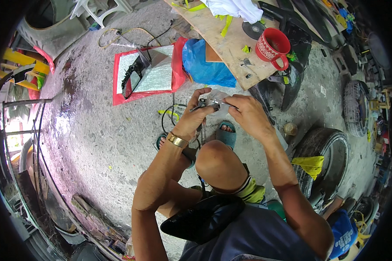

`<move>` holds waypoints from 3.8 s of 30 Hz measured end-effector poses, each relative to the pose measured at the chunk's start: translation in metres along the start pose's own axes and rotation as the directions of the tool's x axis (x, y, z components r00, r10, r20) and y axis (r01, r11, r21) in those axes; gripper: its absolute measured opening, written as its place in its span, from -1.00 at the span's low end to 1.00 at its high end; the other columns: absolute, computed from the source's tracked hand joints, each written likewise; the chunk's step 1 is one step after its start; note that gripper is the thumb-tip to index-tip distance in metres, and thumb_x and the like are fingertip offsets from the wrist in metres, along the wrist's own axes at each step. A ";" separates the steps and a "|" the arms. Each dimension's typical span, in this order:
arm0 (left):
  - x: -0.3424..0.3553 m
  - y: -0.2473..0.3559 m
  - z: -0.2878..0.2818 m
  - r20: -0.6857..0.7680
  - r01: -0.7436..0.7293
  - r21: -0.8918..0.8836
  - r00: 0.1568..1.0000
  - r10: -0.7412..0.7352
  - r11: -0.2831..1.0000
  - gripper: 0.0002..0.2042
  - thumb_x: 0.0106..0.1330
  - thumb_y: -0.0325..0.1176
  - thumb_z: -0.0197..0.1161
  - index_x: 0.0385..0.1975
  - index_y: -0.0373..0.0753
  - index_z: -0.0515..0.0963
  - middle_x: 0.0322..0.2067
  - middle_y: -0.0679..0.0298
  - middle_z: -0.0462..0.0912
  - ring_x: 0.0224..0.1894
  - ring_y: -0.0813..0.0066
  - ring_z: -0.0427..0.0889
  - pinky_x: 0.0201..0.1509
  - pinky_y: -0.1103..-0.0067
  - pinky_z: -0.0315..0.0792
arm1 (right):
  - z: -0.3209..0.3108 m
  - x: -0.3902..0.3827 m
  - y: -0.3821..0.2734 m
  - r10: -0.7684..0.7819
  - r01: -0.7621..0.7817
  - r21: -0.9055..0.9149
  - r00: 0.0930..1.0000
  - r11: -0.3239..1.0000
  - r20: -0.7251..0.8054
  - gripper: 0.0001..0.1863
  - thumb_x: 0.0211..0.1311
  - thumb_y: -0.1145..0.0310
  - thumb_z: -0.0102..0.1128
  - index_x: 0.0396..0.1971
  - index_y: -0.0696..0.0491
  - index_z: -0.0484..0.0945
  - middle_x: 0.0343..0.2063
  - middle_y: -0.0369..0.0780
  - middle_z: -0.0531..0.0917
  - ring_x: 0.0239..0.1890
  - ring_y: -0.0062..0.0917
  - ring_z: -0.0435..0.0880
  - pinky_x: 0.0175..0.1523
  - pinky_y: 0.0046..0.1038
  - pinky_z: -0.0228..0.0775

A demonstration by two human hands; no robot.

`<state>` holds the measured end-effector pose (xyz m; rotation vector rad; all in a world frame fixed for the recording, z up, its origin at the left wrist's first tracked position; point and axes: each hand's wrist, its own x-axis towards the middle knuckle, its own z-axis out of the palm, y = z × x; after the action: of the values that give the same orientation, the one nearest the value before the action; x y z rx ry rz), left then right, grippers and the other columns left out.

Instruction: Repairing and reassembling an automotive side mirror assembly using a soldering iron and screwdriver.

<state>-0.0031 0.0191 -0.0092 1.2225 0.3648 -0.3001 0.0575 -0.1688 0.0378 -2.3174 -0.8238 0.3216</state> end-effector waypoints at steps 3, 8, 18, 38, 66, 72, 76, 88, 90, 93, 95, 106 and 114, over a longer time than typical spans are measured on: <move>0.003 -0.005 -0.004 -0.016 -0.030 -0.027 0.999 0.030 0.999 -0.39 0.10 -0.47 0.30 0.22 -0.04 0.34 -0.35 0.47 0.52 -0.44 0.75 0.38 -0.45 0.75 0.28 | -0.003 0.000 0.000 0.001 -0.001 -0.003 0.995 1.000 0.099 -0.76 0.14 0.45 0.13 -0.18 0.15 0.59 -0.28 -0.10 0.64 -0.20 -0.11 0.60 -0.10 -0.20 0.44; 0.003 -0.005 0.005 -0.061 -0.108 -0.112 0.993 0.102 0.988 -0.36 0.06 -0.56 0.28 0.23 -0.08 0.33 -0.40 0.48 0.45 -0.43 0.74 0.40 -0.44 0.75 0.29 | 0.002 -0.001 -0.001 -0.017 0.024 -0.123 0.998 0.992 0.057 -0.76 0.14 0.45 0.12 -0.18 0.14 0.59 -0.28 -0.09 0.64 -0.20 -0.11 0.61 -0.10 -0.19 0.45; 0.002 0.005 0.011 -0.092 -0.104 0.035 0.990 0.107 0.994 -0.42 0.03 -0.54 0.29 0.15 -0.24 0.38 -0.49 0.45 0.48 -0.58 0.75 0.35 -0.55 0.76 0.24 | 0.001 0.001 -0.001 0.050 -0.046 -0.061 0.996 0.997 0.069 -0.74 0.15 0.45 0.11 -0.15 0.14 0.59 -0.26 -0.07 0.64 -0.18 -0.10 0.61 -0.10 -0.16 0.45; 0.011 -0.005 -0.002 0.053 0.028 -0.055 0.998 -0.025 0.998 -0.39 0.11 -0.48 0.25 0.25 -0.14 0.31 -0.32 0.46 0.58 -0.41 0.78 0.40 -0.43 0.77 0.28 | 0.004 0.006 0.002 0.025 -0.024 -0.070 0.999 0.997 0.019 -0.76 0.15 0.41 0.11 -0.19 0.14 0.58 -0.33 0.02 0.64 -0.22 -0.02 0.59 -0.15 -0.16 0.45; 0.004 -0.011 0.006 -0.136 -0.186 0.279 0.964 0.230 0.942 -0.78 0.10 -0.42 0.33 -0.30 -0.38 0.56 -0.50 0.38 0.50 -0.43 0.67 0.38 -0.38 0.64 0.30 | -0.015 0.005 -0.014 0.021 -0.008 -0.162 0.997 0.987 0.077 -0.76 0.16 0.41 0.11 -0.16 0.08 0.54 -0.35 -0.12 0.64 -0.25 -0.15 0.63 -0.15 -0.13 0.47; 0.007 -0.006 0.010 -0.047 -0.134 0.265 0.987 0.151 0.955 -0.74 0.17 -0.46 0.33 -0.16 -0.39 0.55 -0.46 0.41 0.56 -0.45 0.69 0.45 -0.36 0.67 0.35 | -0.015 0.002 -0.003 -0.037 0.033 -0.114 0.999 0.993 -0.029 -0.77 0.15 0.40 0.11 -0.18 0.07 0.56 -0.33 -0.12 0.64 -0.25 -0.16 0.64 -0.17 -0.14 0.49; 0.006 -0.027 0.003 -0.227 -0.211 0.374 0.923 0.310 0.903 -0.80 0.18 -0.47 0.30 -0.22 -0.39 0.58 -0.49 0.38 0.58 -0.46 0.67 0.48 -0.35 0.66 0.37 | 0.005 -0.002 -0.001 -0.046 0.044 -0.091 0.999 0.995 -0.028 -0.71 0.11 0.42 0.11 -0.13 0.08 0.57 -0.34 -0.10 0.65 -0.27 -0.13 0.63 -0.18 -0.17 0.47; 0.011 -0.007 0.004 -0.178 -0.116 0.410 0.963 0.204 0.905 -0.81 0.11 -0.40 0.37 -0.36 -0.34 0.54 -0.52 0.43 0.49 -0.45 0.68 0.39 -0.38 0.64 0.33 | 0.031 -0.001 0.012 0.073 -0.092 -0.129 0.987 0.987 -0.144 -0.80 0.13 0.47 0.08 -0.24 0.09 0.59 -0.43 -0.08 0.64 -0.32 -0.12 0.63 -0.22 -0.15 0.47; 0.013 -0.004 -0.003 -0.082 -0.288 0.588 0.908 0.410 0.756 -0.81 0.07 -0.40 0.37 -0.42 -0.34 0.52 -0.61 0.27 0.51 -0.54 0.57 0.41 -0.41 0.58 0.34 | 0.023 0.001 0.005 0.086 -0.089 -0.026 0.990 0.996 -0.109 -0.81 0.13 0.47 0.10 -0.24 0.11 0.59 -0.42 -0.06 0.64 -0.33 -0.11 0.64 -0.22 -0.14 0.47; 0.012 -0.001 -0.002 -0.102 -0.248 0.690 0.897 0.431 0.680 -0.83 0.05 -0.43 0.35 -0.45 -0.37 0.53 -0.63 0.11 0.54 -0.58 0.40 0.50 -0.43 0.50 0.37 | 0.017 -0.001 0.006 -0.006 -0.005 -0.108 0.994 0.994 -0.111 -0.84 0.15 0.46 0.07 -0.27 0.09 0.57 -0.47 -0.07 0.66 -0.36 -0.12 0.66 -0.27 -0.12 0.50; 0.013 -0.004 -0.001 -0.105 -0.266 0.743 0.860 0.499 0.614 -0.87 0.06 -0.48 0.34 -0.49 -0.38 0.54 -0.65 0.26 0.52 -0.55 0.59 0.45 -0.42 0.57 0.36 | 0.015 -0.003 0.005 0.054 -0.057 -0.056 0.998 0.997 -0.044 -0.84 0.16 0.44 0.10 -0.26 0.11 0.57 -0.46 -0.06 0.66 -0.34 -0.11 0.65 -0.26 -0.11 0.49; 0.001 -0.011 0.005 -0.104 -0.360 0.682 0.814 0.572 0.637 -0.73 0.04 -0.48 0.35 -0.24 -0.39 0.56 -0.46 0.17 0.59 -0.42 0.43 0.56 -0.28 0.57 0.43 | 0.009 -0.008 0.000 0.056 -0.053 0.058 0.996 0.997 -0.066 -0.80 0.14 0.44 0.13 -0.22 0.10 0.58 -0.37 -0.09 0.66 -0.30 -0.13 0.64 -0.22 -0.12 0.47; 0.002 -0.010 -0.004 -0.193 -0.048 0.677 0.952 0.239 0.735 -0.74 0.04 -0.41 0.40 -0.28 -0.34 0.58 -0.33 0.19 0.56 -0.25 0.48 0.51 -0.14 0.57 0.41 | 0.012 -0.010 0.003 0.028 -0.025 0.048 0.997 0.999 -0.071 -0.77 0.11 0.45 0.15 -0.20 0.07 0.58 -0.35 -0.11 0.65 -0.27 -0.17 0.64 -0.20 -0.15 0.47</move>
<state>-0.0057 0.0197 -0.0203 2.0122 0.4063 -0.1215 0.0459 -0.1712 0.0275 -2.2837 -0.7432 0.2648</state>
